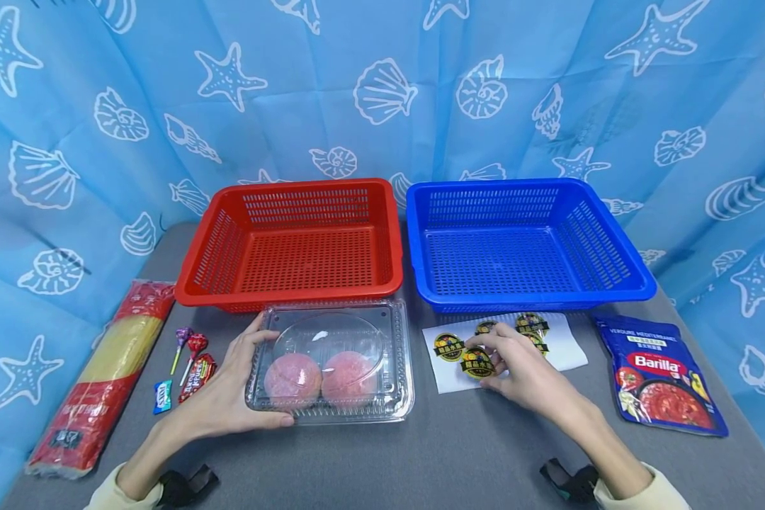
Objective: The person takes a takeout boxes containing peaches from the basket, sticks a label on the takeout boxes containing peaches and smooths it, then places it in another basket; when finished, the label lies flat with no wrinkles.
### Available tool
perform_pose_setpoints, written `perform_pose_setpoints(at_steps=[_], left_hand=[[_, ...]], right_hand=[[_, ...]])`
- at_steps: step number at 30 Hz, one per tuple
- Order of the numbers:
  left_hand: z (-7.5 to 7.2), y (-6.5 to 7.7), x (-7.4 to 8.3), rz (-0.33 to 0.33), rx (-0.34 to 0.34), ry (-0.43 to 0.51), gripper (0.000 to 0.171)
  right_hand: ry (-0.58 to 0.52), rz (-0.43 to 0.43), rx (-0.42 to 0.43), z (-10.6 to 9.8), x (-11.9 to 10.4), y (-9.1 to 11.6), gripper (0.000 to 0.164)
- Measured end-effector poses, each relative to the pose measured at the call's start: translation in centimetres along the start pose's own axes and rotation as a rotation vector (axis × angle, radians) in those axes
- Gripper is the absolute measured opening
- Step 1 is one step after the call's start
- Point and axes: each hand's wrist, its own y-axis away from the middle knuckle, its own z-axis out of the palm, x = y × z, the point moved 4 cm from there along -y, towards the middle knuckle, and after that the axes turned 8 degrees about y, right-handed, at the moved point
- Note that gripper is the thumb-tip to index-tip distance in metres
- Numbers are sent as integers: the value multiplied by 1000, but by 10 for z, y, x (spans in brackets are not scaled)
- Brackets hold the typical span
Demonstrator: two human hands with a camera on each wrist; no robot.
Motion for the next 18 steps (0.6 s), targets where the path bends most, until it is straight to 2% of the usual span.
perform_pose_setpoints(at_steps=[4,10,15,18], left_hand=[[0,0,0,-11,-1,-6,108],[0,1,0,16,4,0,109],[0,1,0,21,4,0,109],[0,1,0,22,4,4,109]], right_hand=[[-15,-10,37,-6,-12,0,63],[6,-19,106,-17,-35,-6,62],[-39,50,57,-27,-52,-19,53],[-67,47,44,-28,-62,-30,50]])
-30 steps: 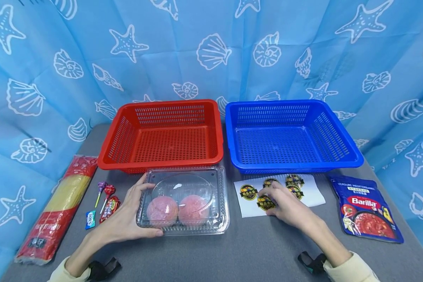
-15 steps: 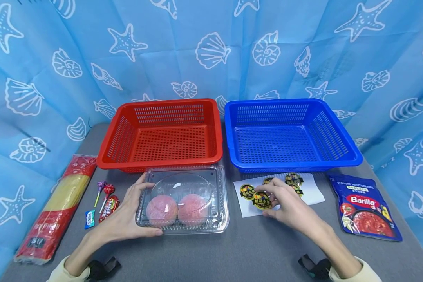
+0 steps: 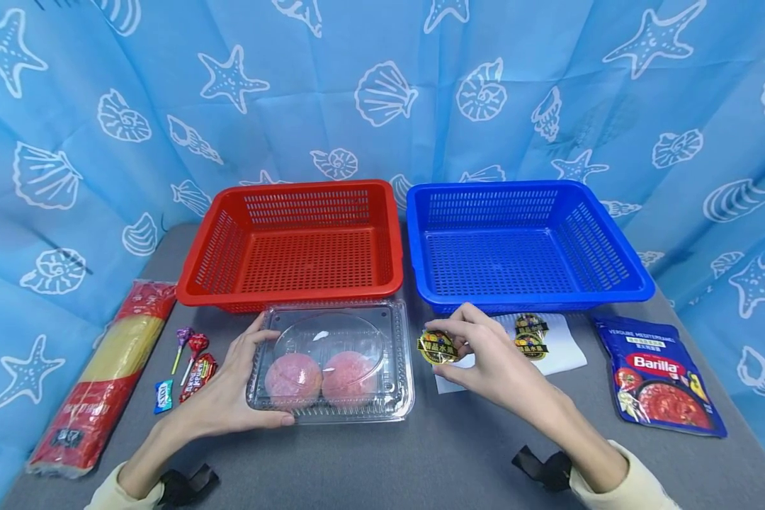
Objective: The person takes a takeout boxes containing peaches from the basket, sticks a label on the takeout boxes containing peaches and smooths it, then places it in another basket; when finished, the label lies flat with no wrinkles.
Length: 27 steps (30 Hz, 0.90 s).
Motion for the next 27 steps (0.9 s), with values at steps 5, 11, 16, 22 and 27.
perform_pose_setpoints(at_steps=[5,11,16,22,27], left_hand=[[0,0,0,6,2,2,109],[0,0,0,4,5,-3,110],[0,0,1,-3,-3,2,110],[-1,0,1,1,-1,5,110],[0,-1,-1,-15,-8,0,109]], right_hand=[[-66,-38,4,4,-19,-19,49],[-235,-30,-63,15,-36,-43,50],[-338,-30,-123,31,-48,-54,59],[-352,-93,-138,48,-60,-63,53],[-324,-75,-203,56,-64,-69,52]])
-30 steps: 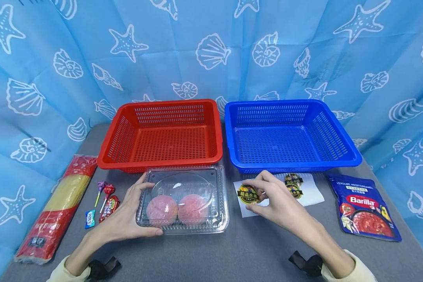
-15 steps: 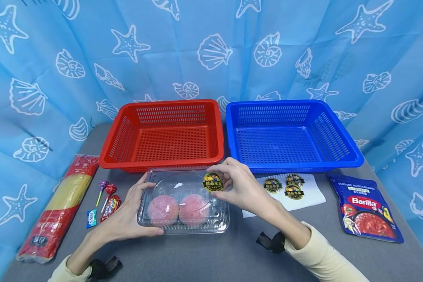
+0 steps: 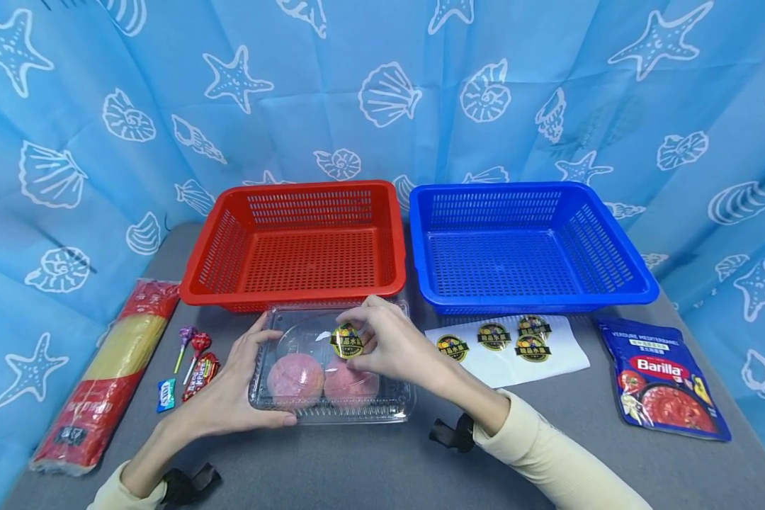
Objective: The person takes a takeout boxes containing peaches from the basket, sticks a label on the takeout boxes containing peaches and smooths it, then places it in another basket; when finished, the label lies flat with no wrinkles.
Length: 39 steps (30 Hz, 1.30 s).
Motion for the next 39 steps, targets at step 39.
perform_pose_setpoints(at_steps=[39], left_hand=[[-1,1,0,0,-7,31,108]], right_hand=[[236,75,-160,10,-9,-16,32]])
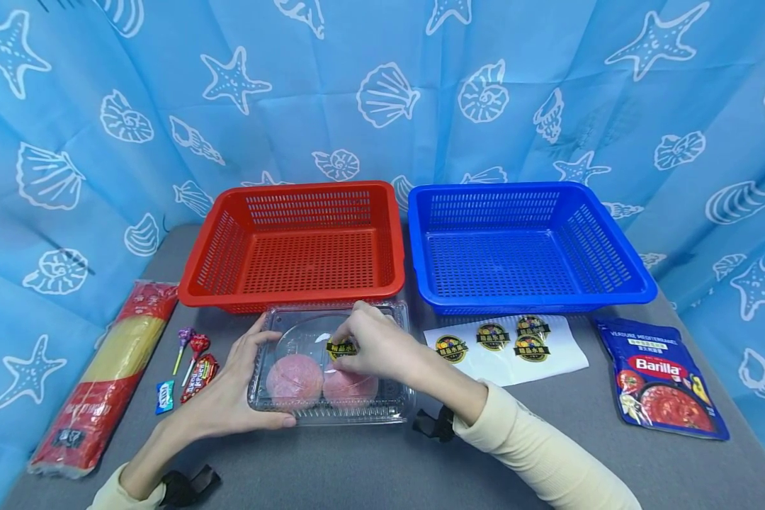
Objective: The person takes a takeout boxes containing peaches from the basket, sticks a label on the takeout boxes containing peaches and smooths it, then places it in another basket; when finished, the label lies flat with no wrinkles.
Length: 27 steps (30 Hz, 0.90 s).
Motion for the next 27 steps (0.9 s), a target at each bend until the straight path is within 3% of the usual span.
perform_pose_setpoints(at_steps=[4,12,27], left_hand=[[0,0,0,11,5,-3,108],[0,0,0,16,0,-9,110],[-1,-1,2,22,0,-40,103]], right_hand=[[75,28,22,-1,-3,-1,31],[126,16,120,1,-10,-9,6],[132,76,70,4,-3,-11,18]])
